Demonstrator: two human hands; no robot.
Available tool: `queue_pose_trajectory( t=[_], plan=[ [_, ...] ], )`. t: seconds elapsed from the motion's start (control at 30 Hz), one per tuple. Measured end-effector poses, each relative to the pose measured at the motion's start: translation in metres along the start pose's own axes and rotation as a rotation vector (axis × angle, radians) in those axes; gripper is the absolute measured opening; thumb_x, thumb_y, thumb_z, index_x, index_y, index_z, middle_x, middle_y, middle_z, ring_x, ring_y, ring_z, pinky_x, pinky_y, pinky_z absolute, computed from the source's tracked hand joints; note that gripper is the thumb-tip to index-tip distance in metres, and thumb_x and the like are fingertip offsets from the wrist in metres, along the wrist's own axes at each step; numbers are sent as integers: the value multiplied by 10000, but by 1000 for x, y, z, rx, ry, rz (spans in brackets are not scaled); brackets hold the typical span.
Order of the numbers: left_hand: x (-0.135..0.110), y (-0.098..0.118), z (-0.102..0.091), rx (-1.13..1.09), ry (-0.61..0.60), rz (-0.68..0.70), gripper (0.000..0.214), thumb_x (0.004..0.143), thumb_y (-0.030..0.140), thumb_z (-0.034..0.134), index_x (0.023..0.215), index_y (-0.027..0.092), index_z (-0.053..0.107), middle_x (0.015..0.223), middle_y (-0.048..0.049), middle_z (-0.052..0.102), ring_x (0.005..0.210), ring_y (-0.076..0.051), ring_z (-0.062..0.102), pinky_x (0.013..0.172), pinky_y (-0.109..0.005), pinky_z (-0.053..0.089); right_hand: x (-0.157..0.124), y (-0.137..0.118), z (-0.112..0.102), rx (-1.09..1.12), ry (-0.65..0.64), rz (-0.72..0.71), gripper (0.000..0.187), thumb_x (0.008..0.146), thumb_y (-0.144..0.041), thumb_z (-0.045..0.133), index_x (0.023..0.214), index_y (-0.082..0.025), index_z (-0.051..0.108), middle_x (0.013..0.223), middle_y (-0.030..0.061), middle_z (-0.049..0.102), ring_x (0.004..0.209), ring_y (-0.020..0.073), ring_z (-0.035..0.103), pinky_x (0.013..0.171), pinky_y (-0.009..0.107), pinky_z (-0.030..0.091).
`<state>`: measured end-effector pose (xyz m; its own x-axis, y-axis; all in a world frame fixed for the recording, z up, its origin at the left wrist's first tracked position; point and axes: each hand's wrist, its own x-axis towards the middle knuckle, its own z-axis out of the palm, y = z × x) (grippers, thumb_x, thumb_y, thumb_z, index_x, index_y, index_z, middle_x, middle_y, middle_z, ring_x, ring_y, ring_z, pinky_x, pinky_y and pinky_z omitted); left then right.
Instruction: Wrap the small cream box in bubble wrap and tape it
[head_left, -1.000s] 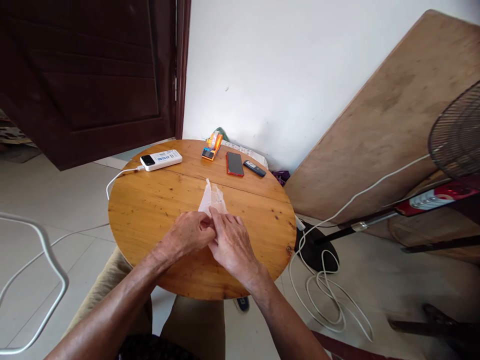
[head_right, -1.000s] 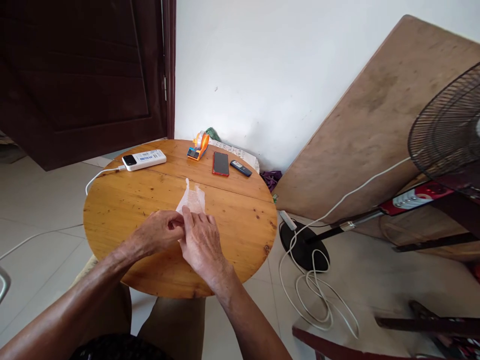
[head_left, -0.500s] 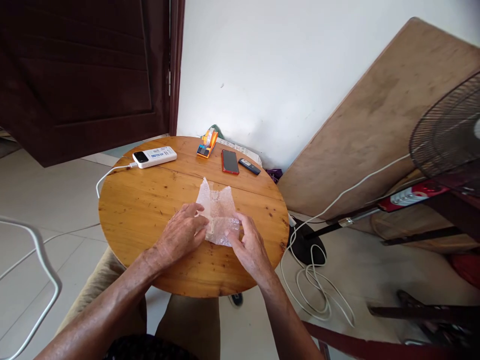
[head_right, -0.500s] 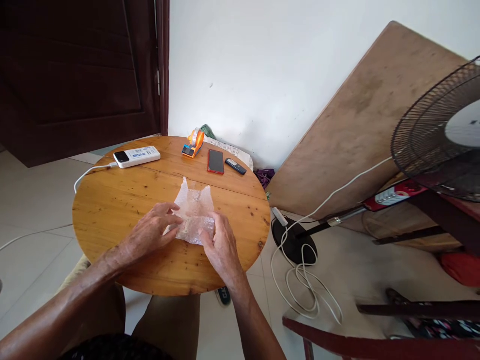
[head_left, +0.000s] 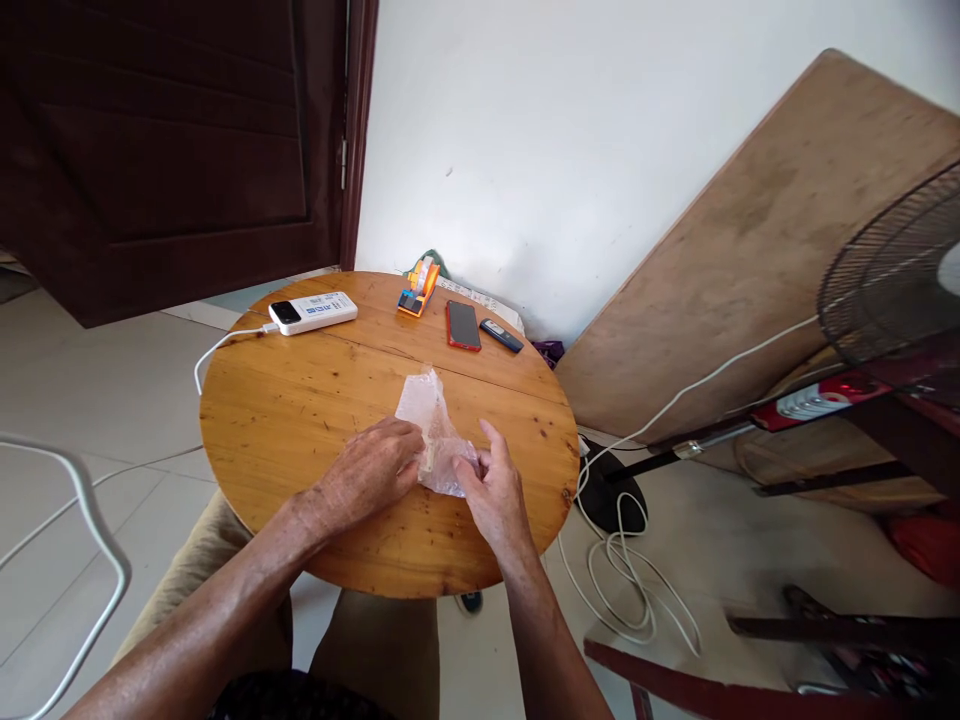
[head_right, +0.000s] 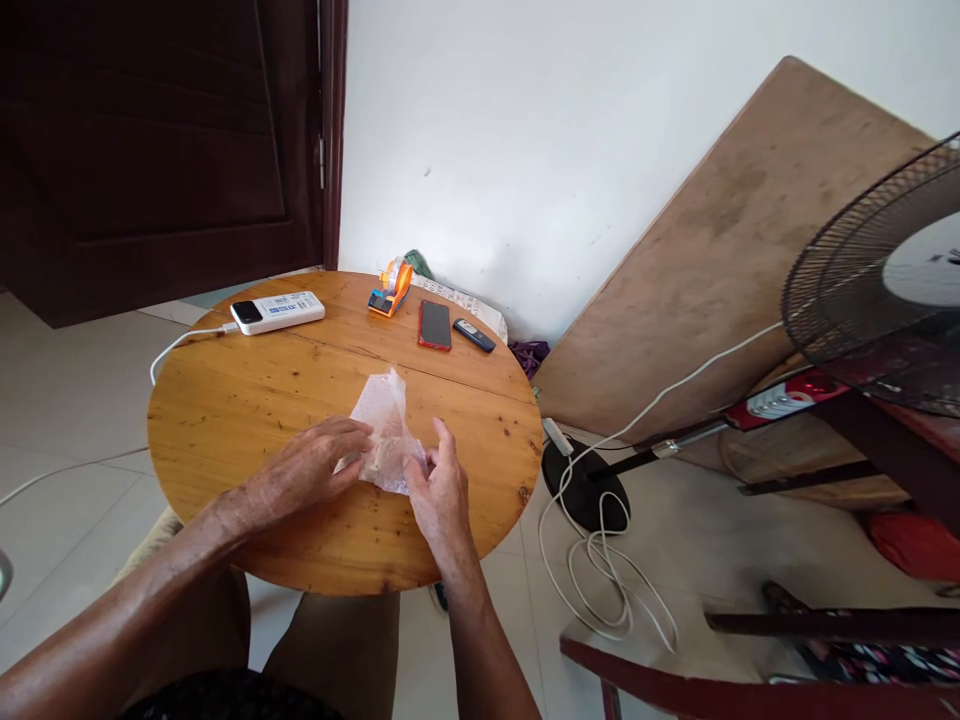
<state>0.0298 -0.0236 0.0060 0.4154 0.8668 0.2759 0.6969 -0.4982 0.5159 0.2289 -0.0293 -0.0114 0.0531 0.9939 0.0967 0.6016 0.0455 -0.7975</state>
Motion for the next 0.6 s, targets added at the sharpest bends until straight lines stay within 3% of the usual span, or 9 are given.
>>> queue_pose_trajectory(
  t=[0.13, 0.27, 0.37, 0.6],
  plan=[
    [4, 4, -7, 46, -39, 25, 193, 880, 125, 516, 824, 177, 693, 954, -95, 715, 1014, -255, 621, 921, -389, 486, 4, -6, 8, 207, 55, -18, 586, 835, -349, 587, 1375, -158, 462, 943, 66, 690, 799, 186, 641, 723, 310, 511],
    [6, 7, -12, 91, -59, 12, 155, 844, 116, 562, 810, 189, 695, 894, -71, 718, 1015, -258, 598, 941, -402, 458, 8, -22, 16, 247, 31, -92, 487, 825, -312, 602, 1289, -177, 542, 743, -10, 628, 669, 150, 582, 649, 275, 484],
    [6, 5, -10, 84, -72, -2, 159, 830, 105, 569, 835, 193, 702, 913, -63, 723, 996, -256, 593, 930, -397, 455, 10, -31, 20, 220, 29, -111, 458, 812, -293, 597, 1253, -176, 569, 708, -24, 607, 632, 138, 556, 627, 266, 468],
    [3, 1, -7, 49, -45, -11, 187, 891, 162, 526, 899, 199, 709, 958, -61, 725, 962, -254, 593, 889, -399, 468, 6, -15, 1, 214, 43, 57, 531, 803, -324, 570, 1305, -155, 529, 814, 26, 667, 669, 161, 591, 602, 272, 462]
  ],
)
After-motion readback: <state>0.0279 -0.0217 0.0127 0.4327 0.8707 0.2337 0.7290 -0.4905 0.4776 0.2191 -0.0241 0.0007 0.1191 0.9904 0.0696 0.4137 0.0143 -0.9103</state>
